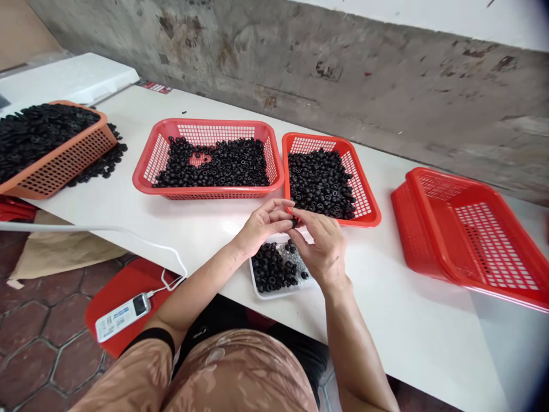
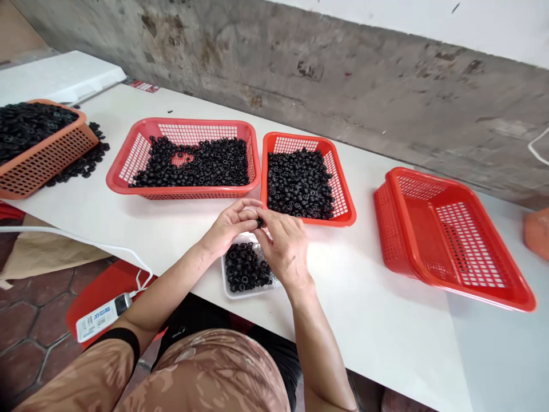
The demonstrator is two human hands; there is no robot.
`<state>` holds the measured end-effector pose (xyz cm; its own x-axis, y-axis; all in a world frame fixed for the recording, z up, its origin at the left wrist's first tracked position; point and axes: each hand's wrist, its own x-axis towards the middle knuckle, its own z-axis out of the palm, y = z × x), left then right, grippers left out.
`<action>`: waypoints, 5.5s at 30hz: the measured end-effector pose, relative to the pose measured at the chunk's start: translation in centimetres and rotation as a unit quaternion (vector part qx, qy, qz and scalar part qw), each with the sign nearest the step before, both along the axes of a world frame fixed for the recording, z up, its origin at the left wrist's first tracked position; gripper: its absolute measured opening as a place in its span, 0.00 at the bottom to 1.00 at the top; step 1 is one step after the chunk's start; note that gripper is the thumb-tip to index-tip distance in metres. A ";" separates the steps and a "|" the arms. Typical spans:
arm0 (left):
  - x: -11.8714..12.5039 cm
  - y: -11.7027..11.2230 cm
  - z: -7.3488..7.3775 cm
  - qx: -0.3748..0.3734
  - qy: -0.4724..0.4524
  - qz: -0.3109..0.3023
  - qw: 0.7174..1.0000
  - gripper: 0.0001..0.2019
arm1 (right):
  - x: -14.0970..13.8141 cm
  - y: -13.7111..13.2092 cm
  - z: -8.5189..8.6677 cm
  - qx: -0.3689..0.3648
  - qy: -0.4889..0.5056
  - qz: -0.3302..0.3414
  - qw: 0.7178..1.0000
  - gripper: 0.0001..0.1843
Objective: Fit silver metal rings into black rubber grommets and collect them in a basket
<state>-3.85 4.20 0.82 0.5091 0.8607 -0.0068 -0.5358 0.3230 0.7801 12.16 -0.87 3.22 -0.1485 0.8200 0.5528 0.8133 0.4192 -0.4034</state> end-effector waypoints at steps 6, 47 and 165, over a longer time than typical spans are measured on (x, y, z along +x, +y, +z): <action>0.4 -2.4 0.5 -0.028 -0.009 0.001 1.000 0.23 | 0.3 -1.7 -1.1 0.056 0.023 -0.018 0.998 0.16; -0.5 -8.1 1.3 -0.004 0.161 0.018 0.987 0.19 | 1.0 -5.3 -0.5 0.164 -0.150 0.036 0.974 0.17; 0.1 -11.2 0.7 0.151 0.321 0.046 0.934 0.20 | 2.3 -6.9 -2.3 0.138 -0.055 0.155 0.977 0.09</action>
<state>-3.76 -7.01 1.54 0.4072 0.9127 -0.0343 0.0580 0.0117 0.9982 14.44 -7.78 0.93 -0.4373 0.5488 0.7124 0.6627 0.7322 -0.1573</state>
